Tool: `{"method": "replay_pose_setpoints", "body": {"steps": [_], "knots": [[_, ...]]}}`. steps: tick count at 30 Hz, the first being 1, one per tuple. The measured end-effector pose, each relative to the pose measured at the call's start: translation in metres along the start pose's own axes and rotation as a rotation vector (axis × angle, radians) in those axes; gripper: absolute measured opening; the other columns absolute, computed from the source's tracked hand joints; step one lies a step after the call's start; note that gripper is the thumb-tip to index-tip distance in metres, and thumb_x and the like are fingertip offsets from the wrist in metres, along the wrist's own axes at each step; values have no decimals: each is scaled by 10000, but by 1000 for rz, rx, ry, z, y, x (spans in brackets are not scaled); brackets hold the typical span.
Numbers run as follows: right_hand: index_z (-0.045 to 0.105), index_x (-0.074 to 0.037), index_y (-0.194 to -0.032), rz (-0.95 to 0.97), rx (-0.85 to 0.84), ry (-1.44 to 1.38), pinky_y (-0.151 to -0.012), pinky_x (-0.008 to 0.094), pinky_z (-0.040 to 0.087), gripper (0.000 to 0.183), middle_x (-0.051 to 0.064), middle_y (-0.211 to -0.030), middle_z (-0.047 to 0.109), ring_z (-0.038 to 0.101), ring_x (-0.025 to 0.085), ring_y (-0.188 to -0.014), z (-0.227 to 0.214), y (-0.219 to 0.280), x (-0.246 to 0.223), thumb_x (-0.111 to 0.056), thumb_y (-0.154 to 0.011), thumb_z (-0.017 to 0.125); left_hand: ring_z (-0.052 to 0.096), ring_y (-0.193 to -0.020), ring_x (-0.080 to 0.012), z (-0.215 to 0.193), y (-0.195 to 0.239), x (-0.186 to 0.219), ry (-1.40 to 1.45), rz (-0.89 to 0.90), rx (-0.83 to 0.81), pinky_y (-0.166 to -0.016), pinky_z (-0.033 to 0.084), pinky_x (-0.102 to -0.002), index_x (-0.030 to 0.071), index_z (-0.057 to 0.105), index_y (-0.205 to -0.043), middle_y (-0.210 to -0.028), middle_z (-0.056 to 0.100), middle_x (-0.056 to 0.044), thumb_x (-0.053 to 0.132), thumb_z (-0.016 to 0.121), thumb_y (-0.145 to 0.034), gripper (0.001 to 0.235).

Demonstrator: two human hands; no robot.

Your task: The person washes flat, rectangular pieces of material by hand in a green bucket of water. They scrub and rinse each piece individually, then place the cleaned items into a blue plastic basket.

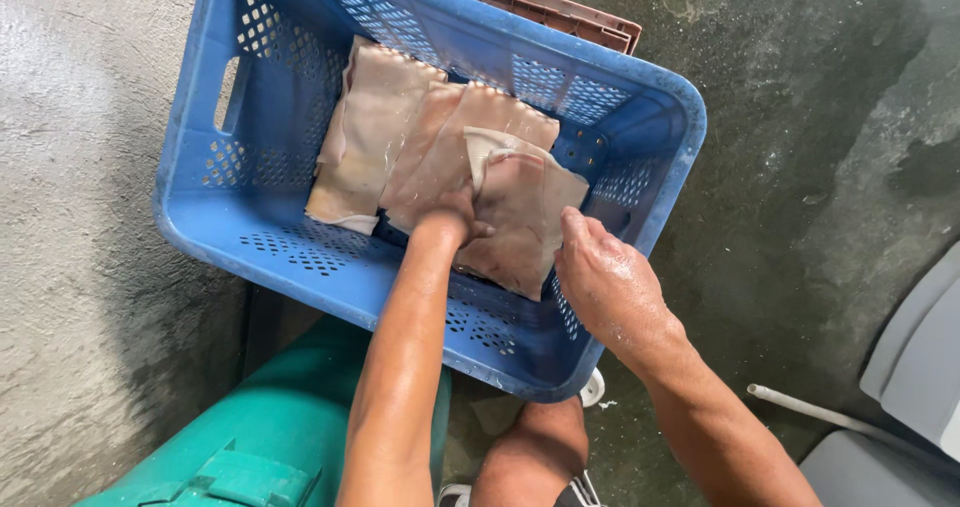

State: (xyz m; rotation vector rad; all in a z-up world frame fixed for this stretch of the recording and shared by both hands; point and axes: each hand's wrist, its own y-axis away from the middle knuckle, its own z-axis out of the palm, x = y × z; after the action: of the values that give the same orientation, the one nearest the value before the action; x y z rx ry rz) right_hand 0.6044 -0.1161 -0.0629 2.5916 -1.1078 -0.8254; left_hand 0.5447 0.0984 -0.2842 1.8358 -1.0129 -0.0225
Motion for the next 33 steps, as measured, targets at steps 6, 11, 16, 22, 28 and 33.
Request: {"method": "replay_pose_setpoints", "body": {"steps": [6,11,16,22,28,33], "knots": [[492,54,-1251,4,65,-78,-787,502,547,434,255,-1067,661,678,430,-966,-15,-2,-18,-144,-893,639,698,-1166,-394,-15,58,39,8,3,148,-1022,544,-460,41,649,-1294,-1230,726,-257,649,783,-824,780],[529,33,-1288,-53,201,-119,-827,505,531,525,279,-1242,635,658,459,-1016,-26,1,-43,-198,-859,725,698,-950,-400,-46,147,78,332,277,378,-848,541,-494,119,414,-1510,-975,747,-184,362,828,-771,881],[591,26,-1281,-150,243,-363,-813,410,582,528,197,-1295,662,721,320,-970,-49,25,-89,-186,-835,779,728,-864,-353,-87,249,78,440,261,565,-783,566,-478,141,446,-1476,-895,745,-128,226,786,-819,745],[632,22,-1241,-363,201,-462,-811,368,606,460,175,-1224,698,734,256,-996,-64,55,-169,-130,-836,788,719,-894,-366,-95,371,48,410,166,863,-770,551,-488,143,491,-1451,-958,758,-108,205,745,-859,648],[637,9,-1246,-524,14,-475,-814,368,594,432,159,-1174,725,742,240,-1009,-39,105,-264,-126,-853,756,728,-908,-350,-55,486,0,494,-85,1061,-771,558,-483,156,544,-1385,-962,757,-119,252,762,-857,579],[634,8,-1247,-726,-196,-316,-807,407,572,442,186,-1191,694,735,293,-993,26,139,-334,-150,-843,723,705,-958,-396,14,552,-66,522,-312,1146,-805,542,-515,175,521,-1429,-1008,756,-163,241,757,-865,615]]}}
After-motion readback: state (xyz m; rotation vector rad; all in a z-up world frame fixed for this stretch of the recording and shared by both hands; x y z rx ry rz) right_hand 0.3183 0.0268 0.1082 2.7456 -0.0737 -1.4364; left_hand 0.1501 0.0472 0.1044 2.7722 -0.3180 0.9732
